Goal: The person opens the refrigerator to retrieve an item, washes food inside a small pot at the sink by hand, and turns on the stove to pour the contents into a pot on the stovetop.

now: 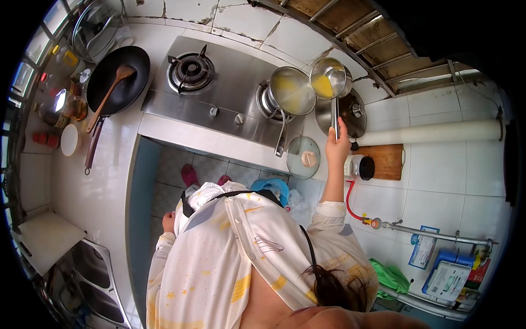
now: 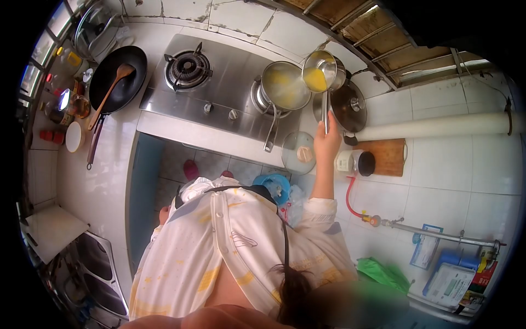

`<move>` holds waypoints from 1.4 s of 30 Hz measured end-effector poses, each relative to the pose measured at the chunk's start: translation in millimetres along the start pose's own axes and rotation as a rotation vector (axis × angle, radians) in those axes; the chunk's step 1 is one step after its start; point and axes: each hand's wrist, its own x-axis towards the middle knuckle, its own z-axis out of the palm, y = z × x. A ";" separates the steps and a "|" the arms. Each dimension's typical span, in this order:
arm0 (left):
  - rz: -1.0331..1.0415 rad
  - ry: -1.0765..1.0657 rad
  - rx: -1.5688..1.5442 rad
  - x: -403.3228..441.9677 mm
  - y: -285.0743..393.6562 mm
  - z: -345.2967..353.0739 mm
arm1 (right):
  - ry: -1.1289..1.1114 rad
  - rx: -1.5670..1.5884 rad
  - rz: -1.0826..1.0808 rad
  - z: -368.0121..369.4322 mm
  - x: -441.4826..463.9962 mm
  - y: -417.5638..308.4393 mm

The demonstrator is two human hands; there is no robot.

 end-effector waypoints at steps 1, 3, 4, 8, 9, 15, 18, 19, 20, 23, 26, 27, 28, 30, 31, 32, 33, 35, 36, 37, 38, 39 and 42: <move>0.007 0.018 -0.013 -0.8 0.6 0.2 | -0.029 -0.001 0.043 -2.7 -0.6 -3.2; -0.007 -0.005 0.003 0.2 0.7 -0.5 | -0.059 -0.002 0.083 -4.9 -3.6 -5.6; -0.020 -0.028 0.021 0.7 0.0 -0.1 | -0.052 -0.011 0.064 -5.5 -6.3 -5.8; -0.008 -0.009 0.026 1.4 -4.1 2.9 | -0.134 -0.058 0.188 -5.6 -6.5 -15.2; -0.001 -0.019 0.028 4.1 -6.5 3.4 | -0.133 -0.057 0.191 -4.3 -5.7 -16.5; 0.014 -0.008 -0.001 9.1 -14.0 8.5 | -0.083 -0.037 0.047 -1.3 -6.8 -19.8; 0.005 0.004 0.007 2.6 -9.3 7.2 | -0.097 -0.012 0.067 -0.2 -10.1 -20.5; 0.012 0.013 0.014 0.0 -6.4 5.9 | -0.147 -0.018 0.148 0.8 -10.2 -21.6; 0.012 0.013 0.014 -1.5 -2.9 4.4 | -0.196 -0.024 0.230 1.5 -9.9 -22.0; -0.001 -0.007 0.008 0.5 -4.1 4.3 | -0.082 0.142 0.104 29.7 -12.2 10.6; 0.016 0.003 -0.015 1.8 -7.0 5.0 | -0.183 0.116 0.161 49.0 -11.7 34.3; 0.012 -0.008 -0.018 1.9 -6.7 4.3 | -0.181 0.099 0.171 51.1 -12.2 26.6; 0.009 -0.020 -0.022 1.6 -6.5 3.8 | -0.181 0.100 0.171 50.8 -12.7 19.8; 0.004 0.000 -0.028 -0.8 -6.7 4.5 | -0.253 -0.063 0.188 46.9 -11.6 4.9; -0.001 0.018 -0.034 -2.0 -7.2 4.7 | -0.263 -0.107 0.147 51.5 -11.8 11.0; -0.001 0.019 -0.033 -2.3 -7.3 4.4 | -0.263 -0.106 0.147 53.3 -11.8 11.4; -0.016 0.008 -0.022 -1.5 -9.0 5.2 | -0.295 -0.147 0.134 55.0 -11.9 10.4; -0.031 -0.004 -0.010 0.5 -12.5 6.2 | -0.327 -0.188 0.122 57.0 -11.7 7.4; -0.033 -0.014 -0.004 1.1 -12.6 5.8 | -0.373 -0.221 0.150 57.2 -10.8 3.5; -0.035 -0.025 0.002 1.3 -12.9 5.8 | -0.418 -0.254 0.178 57.9 -10.6 0.7; -0.035 -0.024 0.001 0.9 -13.1 5.9 | -0.418 -0.253 0.177 60.0 -11.3 -0.6; -0.032 -0.023 0.011 0.0 -11.7 5.1 | -0.428 -0.234 0.174 62.7 -12.4 -1.3; -0.022 -0.019 0.020 -1.1 -8.5 3.9 | -0.311 -0.079 0.018 89.5 -19.0 31.9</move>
